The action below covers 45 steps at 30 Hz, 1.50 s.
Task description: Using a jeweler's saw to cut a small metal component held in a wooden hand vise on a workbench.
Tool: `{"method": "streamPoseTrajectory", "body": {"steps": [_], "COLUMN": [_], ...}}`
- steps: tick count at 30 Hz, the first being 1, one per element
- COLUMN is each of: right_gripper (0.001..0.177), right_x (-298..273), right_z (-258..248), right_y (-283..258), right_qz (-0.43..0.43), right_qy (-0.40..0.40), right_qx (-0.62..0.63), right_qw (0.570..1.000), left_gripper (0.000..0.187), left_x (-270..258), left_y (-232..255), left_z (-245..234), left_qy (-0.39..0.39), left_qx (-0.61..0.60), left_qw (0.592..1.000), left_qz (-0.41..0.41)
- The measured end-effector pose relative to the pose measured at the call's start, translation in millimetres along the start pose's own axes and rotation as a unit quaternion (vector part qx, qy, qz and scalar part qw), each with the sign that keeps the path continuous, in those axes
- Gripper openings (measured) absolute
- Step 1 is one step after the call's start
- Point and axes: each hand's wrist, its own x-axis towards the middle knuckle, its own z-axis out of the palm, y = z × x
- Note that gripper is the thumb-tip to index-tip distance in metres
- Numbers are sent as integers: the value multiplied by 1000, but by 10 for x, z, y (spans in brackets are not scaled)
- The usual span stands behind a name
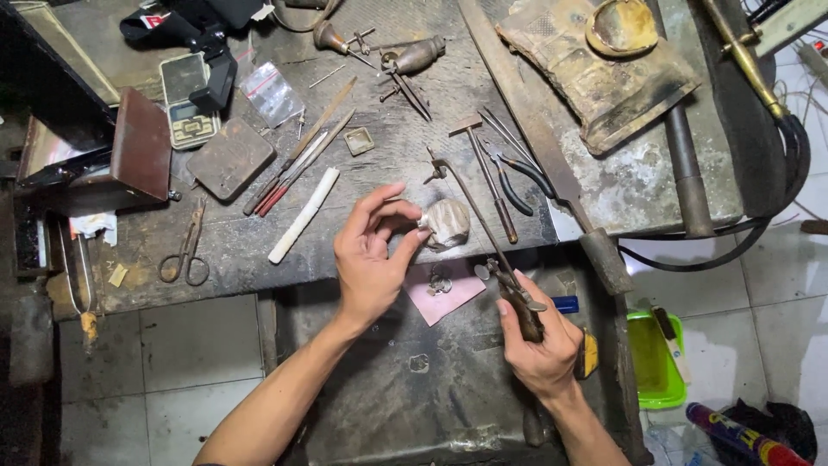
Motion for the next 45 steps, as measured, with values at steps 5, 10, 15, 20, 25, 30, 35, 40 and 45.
{"method": "streamPoseTrajectory", "body": {"steps": [5, 10, 15, 20, 25, 30, 35, 40, 45], "right_gripper": [38, 38, 35, 28, 33, 30, 47, 111, 92], "right_x": [9, 26, 48, -20, -106, -310, -368, -352, -355], "right_z": [-21, -31, -19, -6, -1, 49, 74, 85, 108], "right_y": [10, -39, -63, 20, 89, 280, 279, 272, 276], "right_qz": [1, 8, 11, 31, 49, 17, -35, -136, -116], "right_qy": [-12, -20, -22, -21, -18, 26, 29, 33, 33], "right_qx": [-4, 10, 15, 22, 13, 65, 108, 37, 55], "right_qw": [1000, 1000, 1000, 999, 999, 997, 993, 989, 991], "left_gripper": [50, 21, 33, 32, 35, 20, 33, 32, 27], "left_x": [27, 106, 166, 235, 238, 252, 110, 7, -28], "left_y": [74, 94, 113, 211, 74, 270, 442, 556, 591], "left_z": [-24, -168, -286, -503, -815, -696, -396, -210, -129], "left_qy": [-8, -37, -121, -40, 23, 31, -99, -243, -242], "left_qx": [63, 305, 331, 442, 590, 483, 322, 186, 147], "left_qw": [998, 941, 926, 888, 807, 872, 938, 931, 936], "left_qz": [-4, 141, 137, 119, 19, 75, -84, -198, -209]}}
